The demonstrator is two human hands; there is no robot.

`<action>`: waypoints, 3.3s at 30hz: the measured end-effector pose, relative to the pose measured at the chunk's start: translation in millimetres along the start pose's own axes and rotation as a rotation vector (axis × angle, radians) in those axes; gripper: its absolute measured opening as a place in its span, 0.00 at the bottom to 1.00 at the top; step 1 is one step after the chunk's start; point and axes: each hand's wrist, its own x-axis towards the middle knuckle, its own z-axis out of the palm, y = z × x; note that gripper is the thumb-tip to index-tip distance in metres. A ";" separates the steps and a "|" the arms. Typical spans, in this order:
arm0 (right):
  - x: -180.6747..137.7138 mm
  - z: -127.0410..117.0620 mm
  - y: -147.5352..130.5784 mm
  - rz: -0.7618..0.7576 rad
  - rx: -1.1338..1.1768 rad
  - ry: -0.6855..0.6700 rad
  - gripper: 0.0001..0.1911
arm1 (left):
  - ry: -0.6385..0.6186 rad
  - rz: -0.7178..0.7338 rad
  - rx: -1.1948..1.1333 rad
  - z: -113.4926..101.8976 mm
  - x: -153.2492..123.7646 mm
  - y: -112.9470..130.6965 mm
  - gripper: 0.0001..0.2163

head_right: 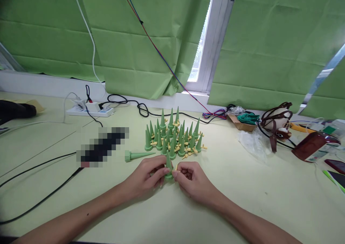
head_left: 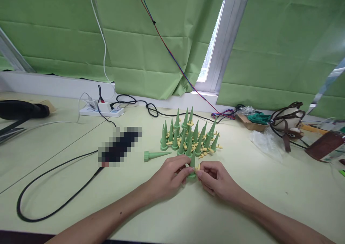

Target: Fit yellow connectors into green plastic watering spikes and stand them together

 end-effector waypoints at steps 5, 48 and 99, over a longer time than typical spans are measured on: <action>-1.2 -2.0 -1.6 -0.118 -0.239 0.042 0.21 | -0.019 -0.043 -0.066 1.0 -0.3 -0.6 0.15; -1.0 -0.5 4.0 -0.380 -0.586 0.053 0.18 | -0.031 -0.105 -0.063 -4.3 6.3 7.5 0.16; 8.6 -17.9 6.3 -0.193 -0.786 0.097 0.05 | -0.147 -0.487 -0.375 -7.8 2.8 -2.8 0.18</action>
